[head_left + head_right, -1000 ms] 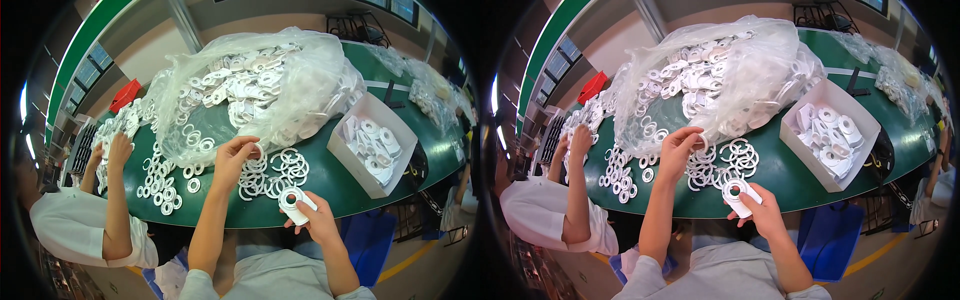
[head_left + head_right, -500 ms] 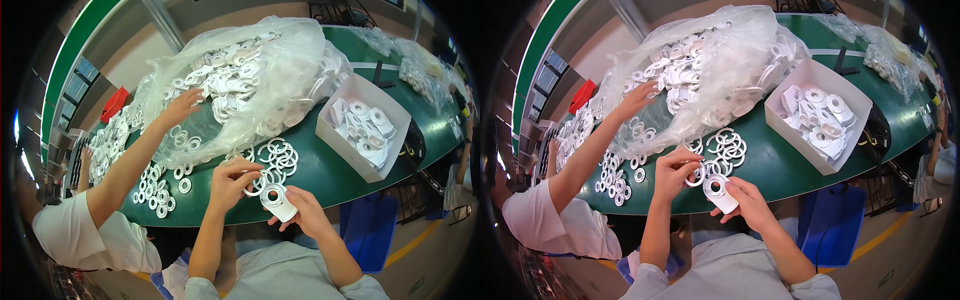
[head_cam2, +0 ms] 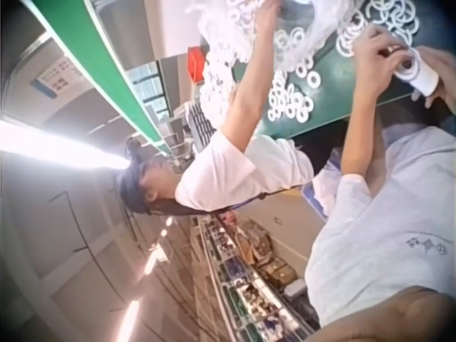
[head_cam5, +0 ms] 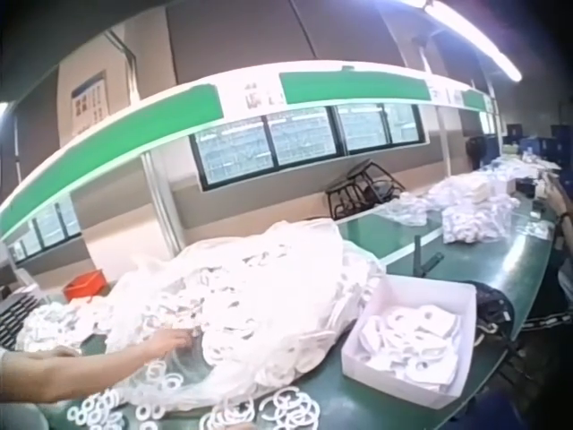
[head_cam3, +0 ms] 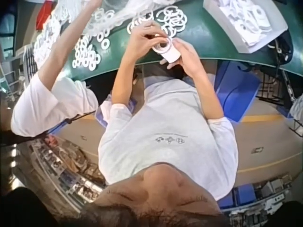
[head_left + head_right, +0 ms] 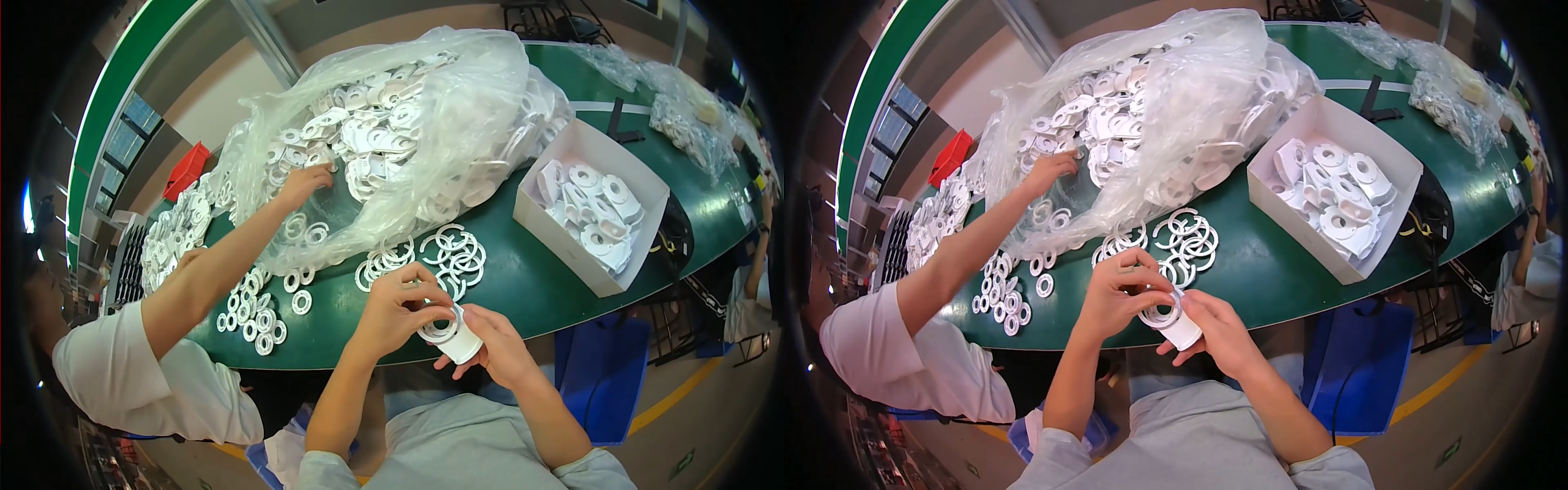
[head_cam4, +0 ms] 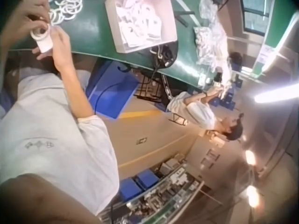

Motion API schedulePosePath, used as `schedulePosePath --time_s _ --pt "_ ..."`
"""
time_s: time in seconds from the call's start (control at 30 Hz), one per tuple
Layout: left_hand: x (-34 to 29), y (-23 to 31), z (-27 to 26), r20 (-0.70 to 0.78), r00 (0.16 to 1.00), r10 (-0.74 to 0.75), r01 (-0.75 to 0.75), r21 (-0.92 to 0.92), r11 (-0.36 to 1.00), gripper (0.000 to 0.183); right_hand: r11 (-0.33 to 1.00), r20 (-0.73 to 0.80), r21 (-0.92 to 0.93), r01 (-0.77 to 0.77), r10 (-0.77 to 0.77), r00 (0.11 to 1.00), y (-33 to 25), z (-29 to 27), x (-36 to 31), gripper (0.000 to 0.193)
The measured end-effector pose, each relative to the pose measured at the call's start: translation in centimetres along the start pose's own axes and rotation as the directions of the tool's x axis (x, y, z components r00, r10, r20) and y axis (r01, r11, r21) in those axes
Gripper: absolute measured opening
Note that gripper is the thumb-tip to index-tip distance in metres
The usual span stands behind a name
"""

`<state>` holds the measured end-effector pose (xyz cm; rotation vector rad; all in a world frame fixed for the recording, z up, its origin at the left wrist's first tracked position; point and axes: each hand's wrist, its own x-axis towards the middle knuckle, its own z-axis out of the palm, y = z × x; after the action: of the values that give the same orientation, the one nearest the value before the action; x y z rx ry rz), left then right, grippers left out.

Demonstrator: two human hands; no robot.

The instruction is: Assembling small white circular plastic components onto a base fixture at a factory workbench.

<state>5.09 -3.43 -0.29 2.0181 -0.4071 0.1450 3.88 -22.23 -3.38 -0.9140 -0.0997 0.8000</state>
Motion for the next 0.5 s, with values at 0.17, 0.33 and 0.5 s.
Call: schedulePosePath --time_s 0.17,0.33,0.5 --pt "0.3 0.3 -0.5 0.064 0.997 0.04 -0.044 0.072 0.996 0.015 0.998 0.002 -0.061 -0.007 0.007 1.0 -0.3 0.5 -0.2 0.032" --pt "0.5 0.7 -0.8 0.158 0.987 0.025 -0.038 0.079 0.996 0.018 0.989 -0.005 -0.147 0.013 -0.014 1.0 0.0 0.7 -0.3 0.031" --pt "-1.1 0.5 -0.8 -0.111 0.994 0.021 -0.029 -0.071 0.997 0.02 0.998 -0.052 -0.029 0.063 -0.064 0.997 -0.2 0.4 -0.5 0.033"
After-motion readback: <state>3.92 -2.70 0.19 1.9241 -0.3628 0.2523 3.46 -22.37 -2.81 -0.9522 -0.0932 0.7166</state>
